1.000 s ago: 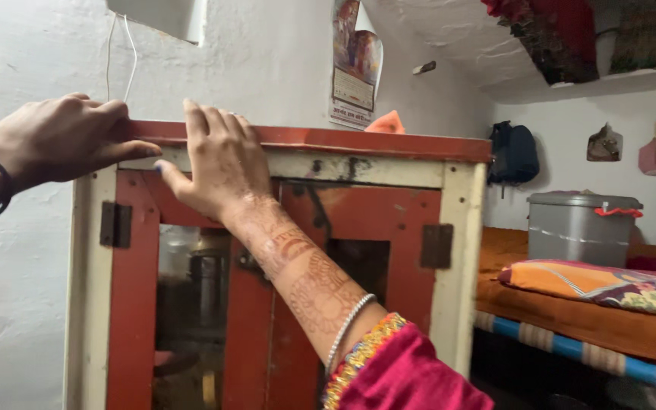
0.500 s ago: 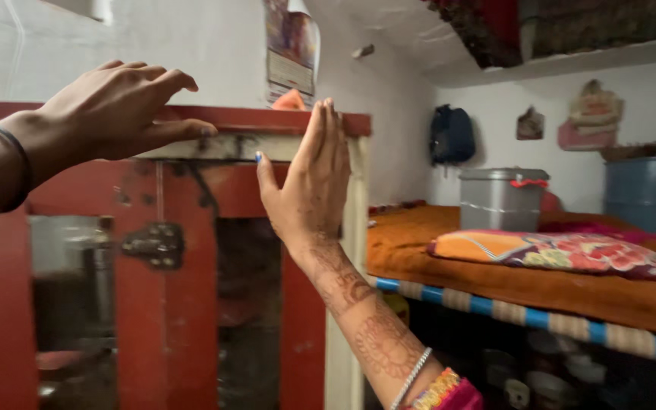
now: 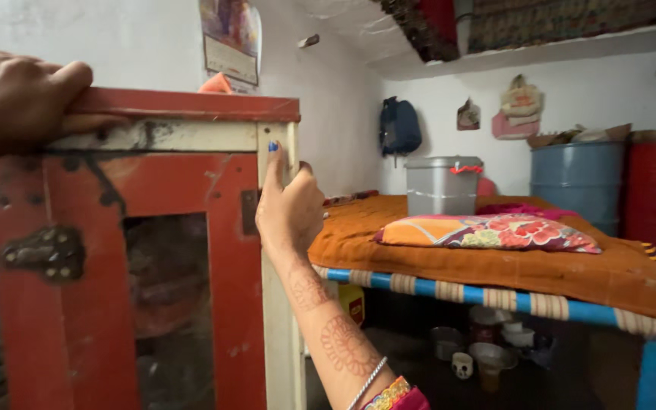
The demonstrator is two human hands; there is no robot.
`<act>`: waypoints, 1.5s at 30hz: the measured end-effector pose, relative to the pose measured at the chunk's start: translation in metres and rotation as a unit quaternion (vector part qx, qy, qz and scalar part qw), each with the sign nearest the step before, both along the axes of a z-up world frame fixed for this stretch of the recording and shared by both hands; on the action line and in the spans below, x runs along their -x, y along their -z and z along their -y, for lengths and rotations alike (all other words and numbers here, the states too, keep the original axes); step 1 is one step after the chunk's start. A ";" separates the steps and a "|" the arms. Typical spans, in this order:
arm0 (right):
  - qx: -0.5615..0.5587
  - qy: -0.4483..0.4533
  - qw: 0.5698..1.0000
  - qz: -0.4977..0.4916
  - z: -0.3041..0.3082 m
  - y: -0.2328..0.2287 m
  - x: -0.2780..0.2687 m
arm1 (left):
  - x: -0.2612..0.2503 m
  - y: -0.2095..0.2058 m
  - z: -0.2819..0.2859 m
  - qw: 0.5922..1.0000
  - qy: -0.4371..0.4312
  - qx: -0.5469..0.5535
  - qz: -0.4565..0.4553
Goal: The person closes the doors of a red wooden cabinet with mesh panels and wipes the exterior surfaces with a small pink cloth. They clean the top, sides, and front of the cabinet, including the latch area, then rub the surfaces with their hands.
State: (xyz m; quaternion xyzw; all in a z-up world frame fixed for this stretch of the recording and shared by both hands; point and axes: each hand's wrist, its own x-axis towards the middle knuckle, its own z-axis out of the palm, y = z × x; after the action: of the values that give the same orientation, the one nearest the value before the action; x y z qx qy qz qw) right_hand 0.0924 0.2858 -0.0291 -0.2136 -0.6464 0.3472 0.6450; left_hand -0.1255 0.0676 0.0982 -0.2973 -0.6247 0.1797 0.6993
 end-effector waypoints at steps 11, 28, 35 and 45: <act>-0.043 0.036 0.998 -0.017 -0.007 -0.004 0.000 | 0.013 -0.012 -0.004 1.000 -0.010 -0.001 0.008; -0.094 0.027 0.995 -0.030 -0.067 0.000 0.054 | -0.002 -0.010 -0.038 0.986 -0.119 0.022 0.111; -0.034 -0.006 0.999 0.042 -0.073 -0.005 0.076 | 0.025 -0.015 -0.048 0.987 -0.122 0.007 0.103; -0.442 0.155 0.867 -0.168 -0.058 -0.067 0.074 | 0.027 -0.102 -0.077 0.936 -0.042 -0.030 0.347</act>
State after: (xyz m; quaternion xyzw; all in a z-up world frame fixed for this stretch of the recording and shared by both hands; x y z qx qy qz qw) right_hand 0.0181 0.3439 0.0376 0.0585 -0.5725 -0.0488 0.8163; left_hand -0.1521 0.1446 0.2006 -0.2933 -0.8459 0.0758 0.4391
